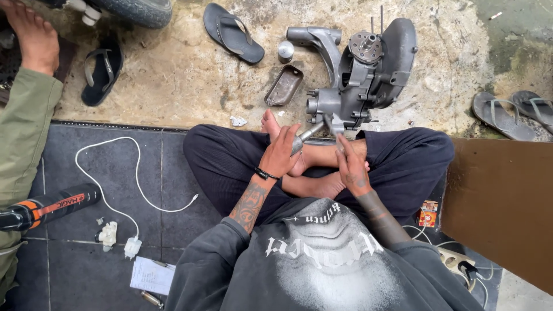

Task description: The person sits on the floor and uses a metal file to smooth the surface of a cylindrical metal rod attached to a larger mechanical assembly. They rotate the rod and file different sections, then use a small brush to clean the area.

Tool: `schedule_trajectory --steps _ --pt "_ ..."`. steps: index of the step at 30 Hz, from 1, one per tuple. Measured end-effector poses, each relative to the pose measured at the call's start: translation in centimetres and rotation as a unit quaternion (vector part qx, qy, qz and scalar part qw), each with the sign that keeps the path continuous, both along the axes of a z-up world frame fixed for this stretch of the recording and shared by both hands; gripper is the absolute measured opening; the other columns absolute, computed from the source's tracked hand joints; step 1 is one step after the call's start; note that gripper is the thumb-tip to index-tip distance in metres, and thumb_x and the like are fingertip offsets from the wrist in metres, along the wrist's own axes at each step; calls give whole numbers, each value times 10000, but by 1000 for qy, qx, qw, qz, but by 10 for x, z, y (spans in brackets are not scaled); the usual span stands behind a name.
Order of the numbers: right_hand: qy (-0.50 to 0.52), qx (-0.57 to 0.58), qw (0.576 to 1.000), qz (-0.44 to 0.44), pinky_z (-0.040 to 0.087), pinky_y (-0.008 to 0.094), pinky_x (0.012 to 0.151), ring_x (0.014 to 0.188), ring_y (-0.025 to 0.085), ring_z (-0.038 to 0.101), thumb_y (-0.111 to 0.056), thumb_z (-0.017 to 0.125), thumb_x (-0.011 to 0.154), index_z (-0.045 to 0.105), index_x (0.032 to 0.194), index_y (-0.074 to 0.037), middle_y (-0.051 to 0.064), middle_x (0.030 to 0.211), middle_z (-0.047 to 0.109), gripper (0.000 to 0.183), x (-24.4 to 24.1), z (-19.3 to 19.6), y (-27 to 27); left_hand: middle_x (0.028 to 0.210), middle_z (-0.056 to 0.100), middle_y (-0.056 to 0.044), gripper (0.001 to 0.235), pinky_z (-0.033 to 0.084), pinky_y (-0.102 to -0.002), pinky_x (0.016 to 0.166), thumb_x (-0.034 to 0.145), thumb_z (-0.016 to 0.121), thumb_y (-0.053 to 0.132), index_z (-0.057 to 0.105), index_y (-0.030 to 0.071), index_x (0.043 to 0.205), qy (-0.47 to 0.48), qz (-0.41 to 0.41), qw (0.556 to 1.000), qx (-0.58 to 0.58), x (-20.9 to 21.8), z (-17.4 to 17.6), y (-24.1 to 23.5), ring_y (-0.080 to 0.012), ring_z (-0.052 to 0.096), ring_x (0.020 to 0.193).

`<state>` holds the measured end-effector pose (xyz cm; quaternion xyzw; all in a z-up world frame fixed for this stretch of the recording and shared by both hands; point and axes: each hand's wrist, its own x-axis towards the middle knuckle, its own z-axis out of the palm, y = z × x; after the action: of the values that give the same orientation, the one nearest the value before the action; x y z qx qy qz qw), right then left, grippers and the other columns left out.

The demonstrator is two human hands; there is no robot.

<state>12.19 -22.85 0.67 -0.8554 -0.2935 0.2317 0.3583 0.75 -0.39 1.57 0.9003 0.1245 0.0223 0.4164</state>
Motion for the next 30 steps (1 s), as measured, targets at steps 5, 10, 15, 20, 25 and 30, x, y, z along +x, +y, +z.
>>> schedule_trajectory --steps 5,10,15,20,25,30 --pt "46 -16 998 49 524 501 1001 1088 393 684 -280 535 1034 503 1530 -168 248 1068 738 509 -14 2 2 1290 514 -144 690 569 -598 891 825 758 116 412 133 1421 11 33 994 -102 4 -11 10 -501 582 1168" --pt "31 -45 998 5 462 492 1102 1235 375 611 -233 487 1042 423 1589 -253 256 1265 681 551 -5 3 1 1232 605 -13 631 516 -458 1021 713 859 274 577 224 1275 25 102 982 -157 3 -51 20 -318 608 1230" --pt "8 97 994 59 485 461 1077 1278 326 582 -111 483 1014 474 1555 -131 196 1385 629 542 16 -47 -2 1210 693 -67 596 483 -473 1019 682 872 295 636 246 1227 7 169 947 -273 -3 -54 27 -339 617 1221" --pt "8 107 989 104 524 545 1006 1217 408 612 -120 546 1013 552 1462 -38 277 1305 648 456 8 -16 1 1230 626 -199 561 462 -512 1020 702 845 259 611 163 1203 -24 192 945 -265 3 -62 21 -432 585 1190" --pt "-56 87 994 36 580 515 870 1083 396 675 -147 618 968 706 1314 -103 213 1126 746 360 19 -28 -30 1166 634 -199 545 477 -455 982 697 835 305 618 146 1171 -19 206 926 -317 -1 -35 -8 -325 612 1109" --pt "-55 100 991 67 615 385 799 881 254 771 -225 600 992 647 1416 -208 76 874 800 426 -11 22 -15 1050 647 -79 592 539 -341 872 659 927 346 656 173 1156 -31 240 879 -410 4 -59 -33 -175 638 969"
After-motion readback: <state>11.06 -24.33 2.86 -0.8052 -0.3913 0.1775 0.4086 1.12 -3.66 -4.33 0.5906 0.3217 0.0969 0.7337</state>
